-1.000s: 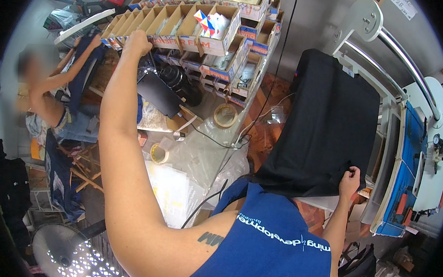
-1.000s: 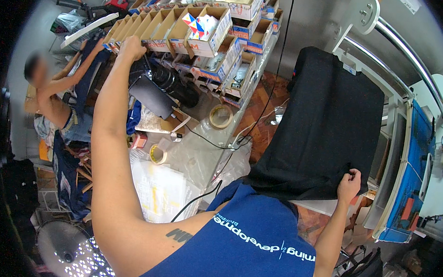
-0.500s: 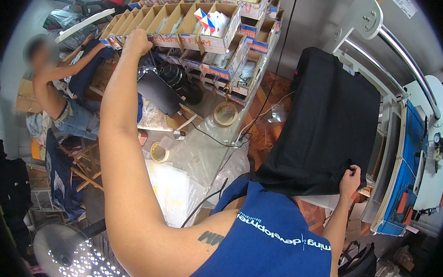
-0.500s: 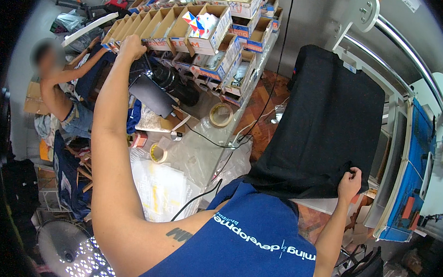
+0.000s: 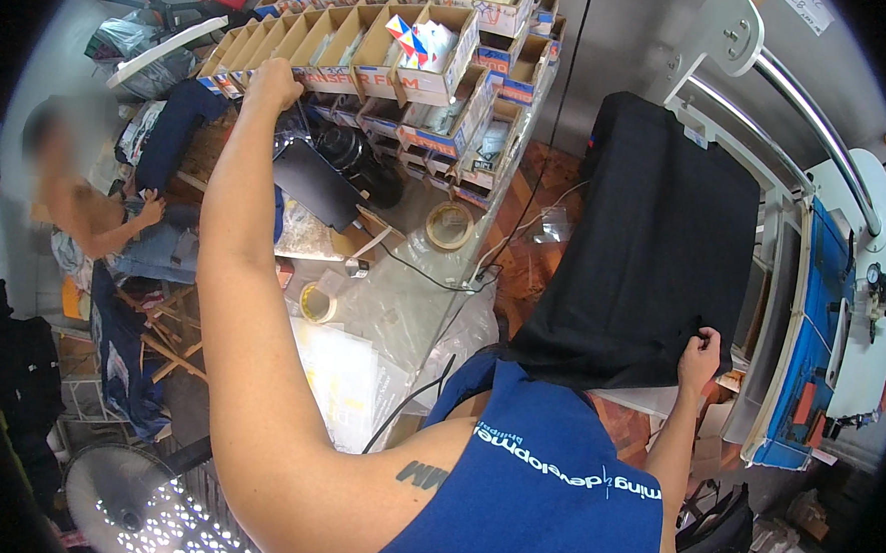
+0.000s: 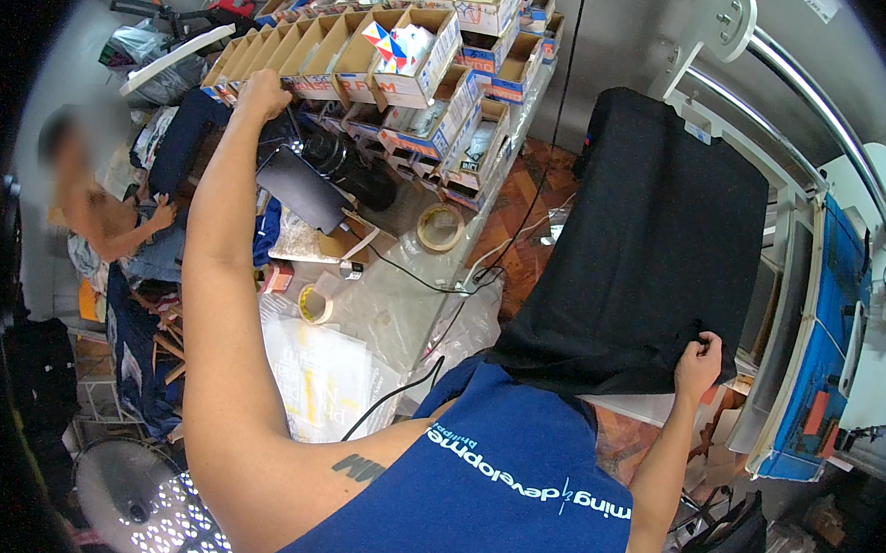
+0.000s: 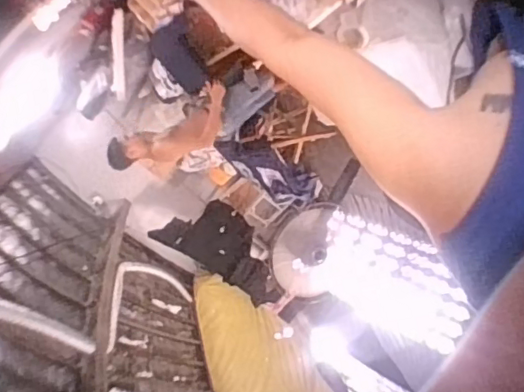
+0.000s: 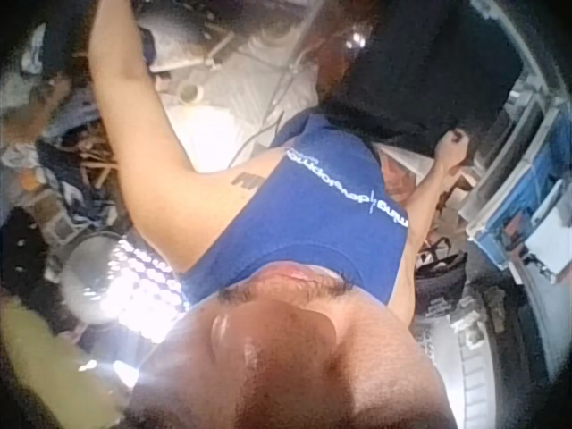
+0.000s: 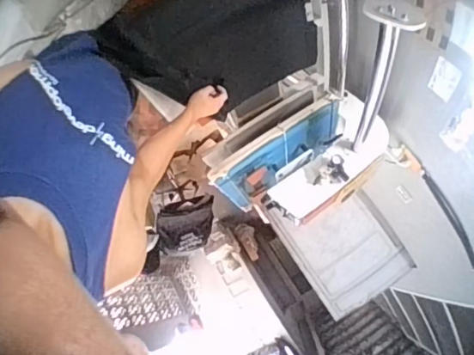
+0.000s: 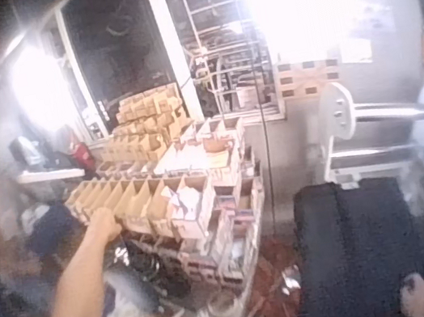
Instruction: The person places a black t-shirt on a heat press, aligns a transfer sticker on the chest, and operates the machine to apply the design. They repeat the process on the back of the shirt with a larger transfer.
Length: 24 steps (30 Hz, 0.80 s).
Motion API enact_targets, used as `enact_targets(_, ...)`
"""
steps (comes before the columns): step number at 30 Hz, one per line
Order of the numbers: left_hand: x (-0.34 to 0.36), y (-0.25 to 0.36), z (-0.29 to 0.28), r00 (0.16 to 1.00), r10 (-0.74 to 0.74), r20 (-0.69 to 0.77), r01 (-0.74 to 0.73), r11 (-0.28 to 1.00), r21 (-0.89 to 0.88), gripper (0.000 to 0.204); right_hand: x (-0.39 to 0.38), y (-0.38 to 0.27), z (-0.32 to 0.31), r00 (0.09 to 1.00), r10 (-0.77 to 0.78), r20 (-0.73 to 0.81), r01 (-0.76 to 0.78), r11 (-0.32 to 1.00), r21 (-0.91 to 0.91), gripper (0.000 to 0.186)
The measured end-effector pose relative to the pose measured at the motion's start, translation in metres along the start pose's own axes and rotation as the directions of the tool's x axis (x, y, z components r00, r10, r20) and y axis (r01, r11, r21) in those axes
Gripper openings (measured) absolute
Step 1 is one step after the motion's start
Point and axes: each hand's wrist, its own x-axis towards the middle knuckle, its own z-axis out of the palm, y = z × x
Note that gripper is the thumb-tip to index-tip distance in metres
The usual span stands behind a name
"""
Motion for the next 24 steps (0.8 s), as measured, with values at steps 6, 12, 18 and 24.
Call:
enact_targets(6,-0.003,0.000,0.003,1.000,-0.002,-0.024,0.002,1.000,-0.012,0.035,0.000,0.001,0.000,1.000,-0.021,-0.001,0.021,1.000,-0.015,0.019)
enact_targets(12,-0.004,0.000,0.004,0.999,0.013,-0.033,-0.012,1.000,0.002,0.033,0.001,0.006,0.002,1.000,-0.018,0.002,0.018,1.000,-0.016,0.019)
enact_targets(18,-0.004,0.002,0.001,1.000,-0.003,-0.005,0.003,1.000,-0.004,0.033,0.000,0.003,0.000,1.000,-0.003,0.012,0.003,1.000,0.012,0.019)
enact_targets(24,0.003,-0.003,0.011,0.999,0.023,-0.036,-0.023,1.000,0.005,0.033,0.000,0.004,0.002,1.000,0.000,0.012,0.000,1.000,-0.006,0.018)
